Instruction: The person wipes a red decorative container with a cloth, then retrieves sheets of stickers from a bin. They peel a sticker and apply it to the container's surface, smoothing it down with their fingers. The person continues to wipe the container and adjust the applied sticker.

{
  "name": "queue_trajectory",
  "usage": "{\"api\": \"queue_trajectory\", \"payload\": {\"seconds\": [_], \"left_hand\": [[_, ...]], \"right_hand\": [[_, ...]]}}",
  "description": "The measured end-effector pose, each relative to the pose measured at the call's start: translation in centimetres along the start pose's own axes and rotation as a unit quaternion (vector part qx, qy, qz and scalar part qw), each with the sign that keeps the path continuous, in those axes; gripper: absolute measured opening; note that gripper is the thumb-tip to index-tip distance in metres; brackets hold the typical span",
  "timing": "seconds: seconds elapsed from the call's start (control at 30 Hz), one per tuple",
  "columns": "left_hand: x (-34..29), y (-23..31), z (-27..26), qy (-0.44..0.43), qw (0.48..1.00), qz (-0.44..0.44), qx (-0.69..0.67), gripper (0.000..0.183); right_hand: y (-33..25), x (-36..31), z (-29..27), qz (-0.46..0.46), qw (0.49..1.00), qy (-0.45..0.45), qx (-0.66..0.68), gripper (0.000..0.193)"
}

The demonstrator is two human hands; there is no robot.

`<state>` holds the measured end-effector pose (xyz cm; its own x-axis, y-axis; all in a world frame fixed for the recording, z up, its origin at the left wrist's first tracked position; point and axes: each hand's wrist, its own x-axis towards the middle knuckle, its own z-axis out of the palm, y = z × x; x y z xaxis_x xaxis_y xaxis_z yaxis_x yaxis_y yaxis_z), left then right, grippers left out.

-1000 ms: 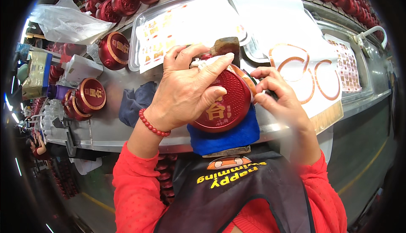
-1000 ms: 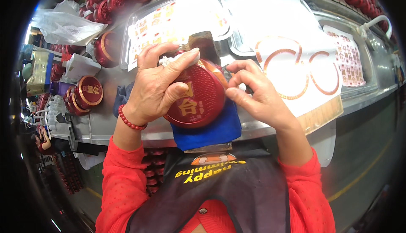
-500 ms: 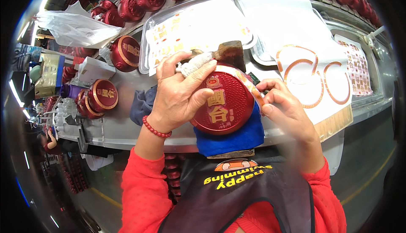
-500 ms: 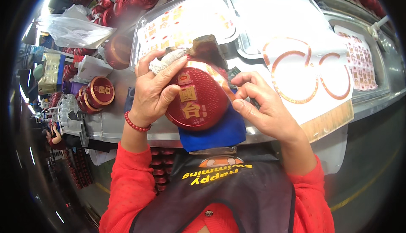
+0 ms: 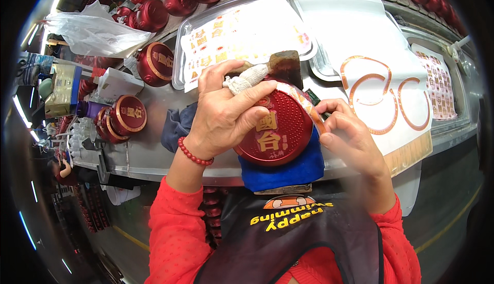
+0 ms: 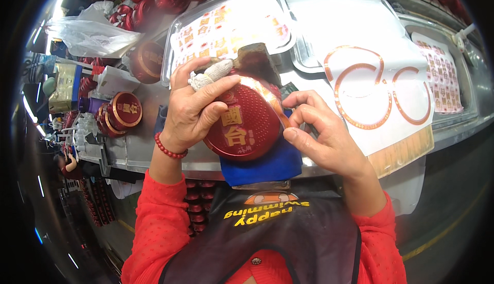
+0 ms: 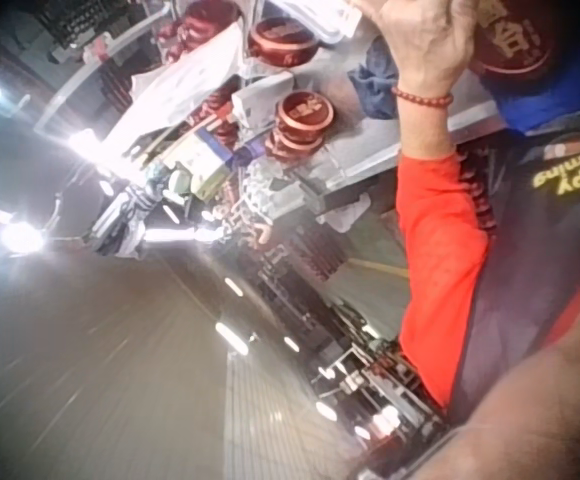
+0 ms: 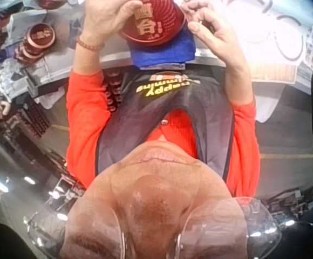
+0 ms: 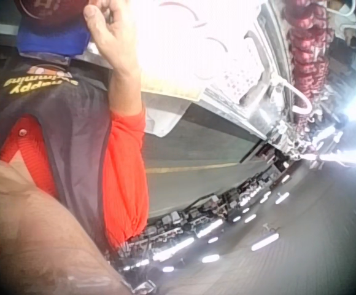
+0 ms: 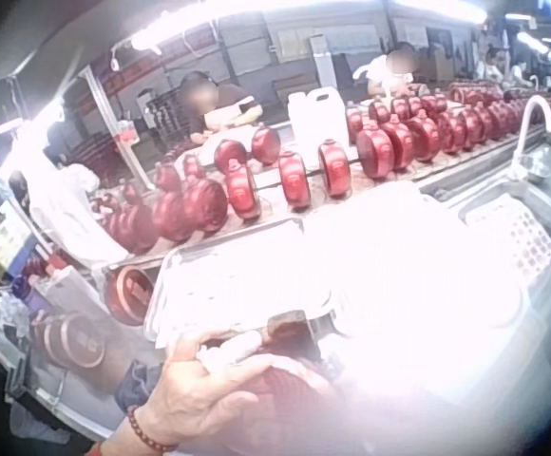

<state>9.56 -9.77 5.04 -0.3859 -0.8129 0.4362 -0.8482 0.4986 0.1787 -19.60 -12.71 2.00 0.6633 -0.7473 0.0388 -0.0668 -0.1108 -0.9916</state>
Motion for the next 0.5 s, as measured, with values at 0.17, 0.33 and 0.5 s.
{"api": "queue_trajectory", "payload": {"seconds": [0.17, 0.33, 0.5], "left_hand": [[0.13, 0.21, 0.13, -0.001, 1.0, 0.001, 0.007, 0.048], [0.36, -0.33, 0.6, 0.017, 0.999, 0.027, -0.022, 0.049], [-0.31, -0.67, 0.58, 0.049, 0.992, -0.04, -0.107, 0.049]], "right_hand": [[-0.06, -0.07, 0.01, 0.002, 1.0, -0.001, 0.004, 0.017], [0.05, -0.02, 0.04, -0.054, 0.998, 0.011, -0.01, 0.014], [-0.81, 0.04, 0.0, -0.024, 1.0, 0.012, -0.005, 0.014]]}}
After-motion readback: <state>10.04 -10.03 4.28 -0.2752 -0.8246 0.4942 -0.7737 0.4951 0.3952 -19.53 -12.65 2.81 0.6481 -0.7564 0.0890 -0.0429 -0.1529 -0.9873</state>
